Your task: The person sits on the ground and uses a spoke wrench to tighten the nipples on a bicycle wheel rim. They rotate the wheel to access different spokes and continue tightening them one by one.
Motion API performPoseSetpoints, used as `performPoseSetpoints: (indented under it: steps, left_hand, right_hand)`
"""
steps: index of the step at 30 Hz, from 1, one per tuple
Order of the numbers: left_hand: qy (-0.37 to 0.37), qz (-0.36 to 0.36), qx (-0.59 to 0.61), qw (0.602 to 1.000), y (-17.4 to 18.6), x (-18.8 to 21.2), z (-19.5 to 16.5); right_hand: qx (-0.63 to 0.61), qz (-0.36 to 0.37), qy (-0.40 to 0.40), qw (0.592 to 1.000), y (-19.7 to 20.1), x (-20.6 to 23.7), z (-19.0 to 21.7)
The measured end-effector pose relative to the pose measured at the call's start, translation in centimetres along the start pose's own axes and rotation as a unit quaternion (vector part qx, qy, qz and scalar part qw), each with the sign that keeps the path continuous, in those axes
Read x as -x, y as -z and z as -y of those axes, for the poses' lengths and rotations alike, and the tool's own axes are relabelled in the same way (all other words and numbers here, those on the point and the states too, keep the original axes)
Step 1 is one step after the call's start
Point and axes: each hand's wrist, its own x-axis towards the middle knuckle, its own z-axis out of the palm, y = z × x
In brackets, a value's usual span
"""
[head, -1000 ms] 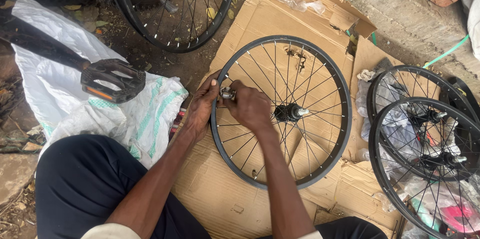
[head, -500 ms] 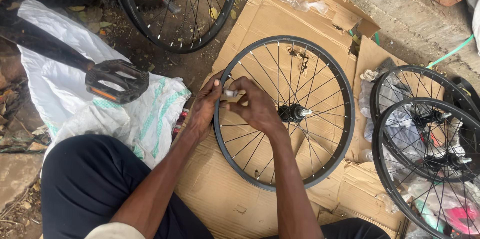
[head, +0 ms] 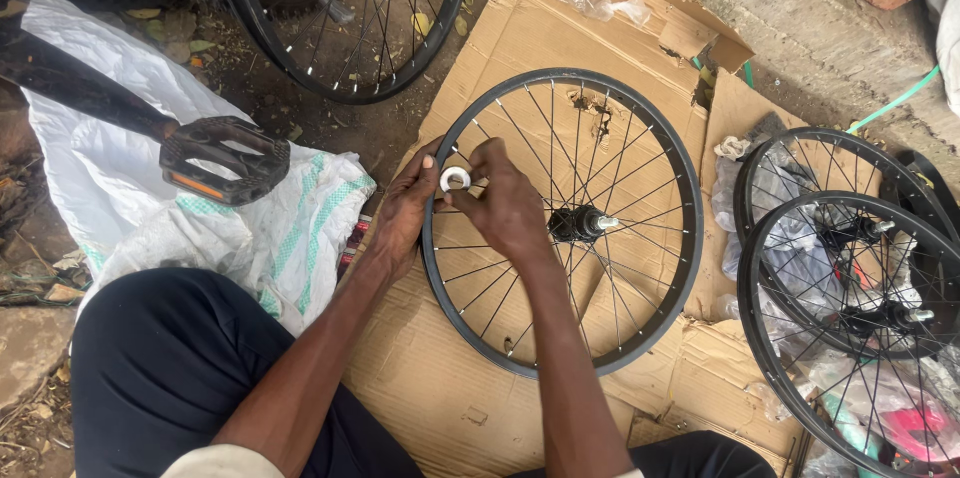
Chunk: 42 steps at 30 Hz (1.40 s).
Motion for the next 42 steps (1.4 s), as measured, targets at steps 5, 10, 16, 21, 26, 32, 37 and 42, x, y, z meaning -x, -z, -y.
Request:
performPoseSetpoints:
  steps: [5,10,16,21,26,32,37,42]
  left_hand:
    - [0.004,-0.006,0.005,1.0,0.1,0.0,-0.1]
    - [-0.011,0.007,0.012,1.0,0.2,-0.1,0.0]
    - [-0.006,-0.008,0.011,1.0,0.3,-0.4,0.6]
    - [-0.01,0.002,0.029,1.0,0.5,-0.4,0.8]
    - [-0.02,0.018,0.023,0.999,0.3,-0.1,0.1]
    - [-0.01,-0.001,-0.013,1.0,0.0,0.3,-0.7]
    - [-0.004,-0.027,-0.035,0.999,-0.1,0.0,-0.3]
    - [-0.023,-0.053,-0.029,0.998,0.0,-0.2,0.7]
  right_hand:
    - [0.132,0.058,-0.046,0.989,-1.1,-0.4,0.7]
    - [-0.132,0.007,0.075,0.988,0.0,0.1,-0.8]
    - [0.182,0.045,-0.079,0.979,-2.1,-0.5,0.6]
    - [0.052,0.06,-0.051,0.996,-0.7,-0.3,0.3]
    - [-0.051,-0.036,0.061,0.996,-1.3,0.5,-1.3]
    - [0.104,-0.102,0.124,0.981,-3.9,0.5,-2.6]
    - [0.048,-0.071,0.093,0.992,-2.9,-0.3,-3.1]
    - [-0.05,-0.167,0.081,0.981,-1.7,-2.9,-2.1]
